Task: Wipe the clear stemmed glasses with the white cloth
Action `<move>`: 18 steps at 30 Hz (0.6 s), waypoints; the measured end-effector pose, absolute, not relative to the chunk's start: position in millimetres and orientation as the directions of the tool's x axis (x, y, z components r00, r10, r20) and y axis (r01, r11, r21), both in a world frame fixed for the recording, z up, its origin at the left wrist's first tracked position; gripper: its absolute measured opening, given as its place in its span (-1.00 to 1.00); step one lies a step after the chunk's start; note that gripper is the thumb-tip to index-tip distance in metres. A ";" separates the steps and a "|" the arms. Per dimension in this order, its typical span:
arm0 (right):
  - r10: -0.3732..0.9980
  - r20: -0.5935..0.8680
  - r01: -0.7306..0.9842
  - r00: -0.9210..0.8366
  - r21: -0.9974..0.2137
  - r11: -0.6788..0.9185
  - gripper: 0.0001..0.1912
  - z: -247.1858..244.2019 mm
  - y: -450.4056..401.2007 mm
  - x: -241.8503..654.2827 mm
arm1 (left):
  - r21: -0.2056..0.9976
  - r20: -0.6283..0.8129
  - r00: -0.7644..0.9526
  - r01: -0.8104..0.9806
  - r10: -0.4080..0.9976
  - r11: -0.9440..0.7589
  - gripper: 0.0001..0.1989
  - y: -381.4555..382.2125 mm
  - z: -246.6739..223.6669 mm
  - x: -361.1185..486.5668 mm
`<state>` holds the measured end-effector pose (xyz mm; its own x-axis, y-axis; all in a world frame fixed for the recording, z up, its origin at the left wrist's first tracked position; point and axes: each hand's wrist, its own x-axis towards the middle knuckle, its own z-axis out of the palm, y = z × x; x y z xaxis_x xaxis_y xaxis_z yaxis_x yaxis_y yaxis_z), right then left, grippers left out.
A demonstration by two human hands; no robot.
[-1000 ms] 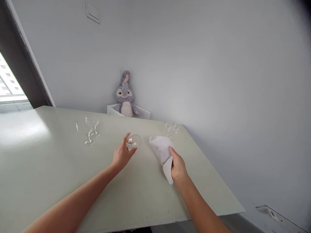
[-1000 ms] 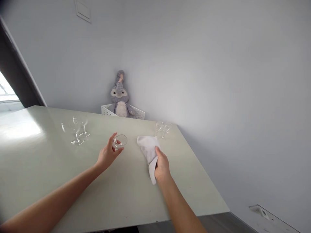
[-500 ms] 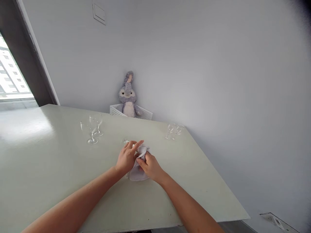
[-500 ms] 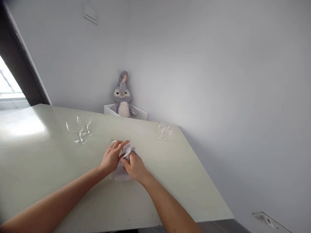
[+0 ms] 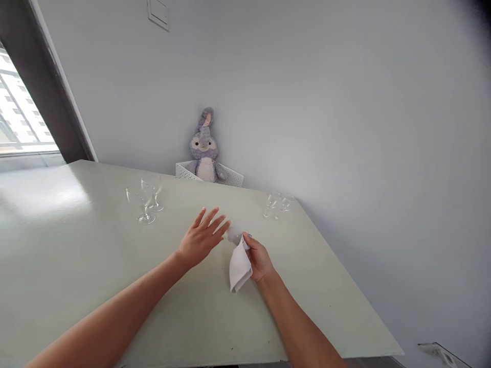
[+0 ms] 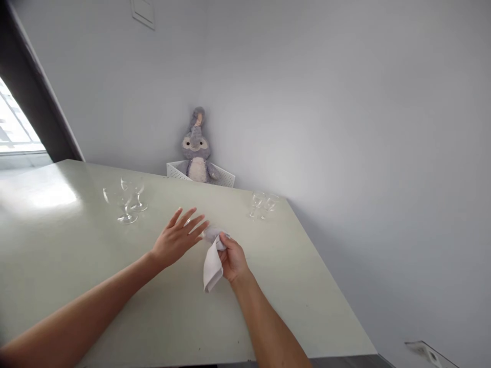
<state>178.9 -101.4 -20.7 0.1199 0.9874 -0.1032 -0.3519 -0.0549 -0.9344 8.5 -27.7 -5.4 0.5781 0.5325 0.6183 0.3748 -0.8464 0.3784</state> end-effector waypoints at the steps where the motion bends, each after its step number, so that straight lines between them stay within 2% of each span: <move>1: 0.990 -0.125 -0.352 0.068 -0.932 -0.093 -0.64 -19.2 -103.5 179.3 | 0.415 0.588 0.595 0.359 0.548 -0.836 -0.72 -25.8 -4.7 8.0; 3: 0.987 -0.156 -0.304 -0.050 -0.939 -0.164 -0.65 -12.6 -109.2 180.8 | 0.485 0.505 0.637 0.349 0.583 -0.802 -0.76 -23.5 -3.1 6.3; 5: 0.978 -0.147 -0.126 -0.148 -0.978 -0.166 -0.67 -1.3 -116.6 185.2 | 0.540 0.392 0.682 0.372 0.617 -0.755 -0.76 -24.4 0.3 3.6; 7: 0.964 -0.134 0.070 -0.228 -0.990 -0.121 -0.72 12.3 -124.6 192.5 | 0.629 0.217 0.758 0.373 0.615 -0.682 -0.70 -28.3 6.3 0.3; 8: 0.950 -0.138 0.150 -0.281 -0.984 -0.099 -0.74 18.9 -128.4 196.5 | 0.698 0.099 0.809 0.359 0.580 -0.620 -0.65 -30.9 10.0 -1.3; 10: 0.906 -0.151 0.242 -0.395 -0.969 -0.056 -0.77 29.5 -134.5 203.1 | 0.842 -0.137 0.895 0.330 0.424 -0.426 -0.58 -36.1 17.1 -3.6; 12: 0.871 -0.158 0.227 -0.465 -0.972 -0.055 -0.76 35.3 -137.9 206.6 | 0.920 -0.264 0.931 0.321 0.254 -0.222 -0.56 -40.3 22.3 -4.0; 14: 0.884 -0.152 0.164 -0.441 -0.983 -0.087 -0.74 36.1 -138.3 207.3 | 0.939 -0.284 0.936 0.315 0.208 -0.138 -0.52 -43.4 24.6 -2.2; 15: 0.905 -0.145 0.133 -0.401 -0.986 -0.099 -0.72 35.1 -137.4 207.0 | 0.938 -0.268 0.930 0.312 0.252 -0.154 -0.51 -44.7 24.5 -0.6; 17: 0.949 -0.118 0.075 -0.293 -0.992 -0.100 -0.67 31.3 -133.5 206.2 | 0.903 -0.165 0.877 0.319 0.451 -0.289 -0.55 -47.4 22.2 3.6; 18: 0.966 -0.099 0.038 -0.237 -0.995 -0.093 -0.65 28.9 -130.8 205.9 | 0.857 -0.067 0.824 0.335 0.562 -0.390 -0.59 -48.7 20.2 5.9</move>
<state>205.9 -130.8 28.9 -0.2372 0.9664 -0.0990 0.0382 -0.0925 -0.9950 5.9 -48.7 20.2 0.8243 0.5623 -0.0665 0.3354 -0.3902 0.8575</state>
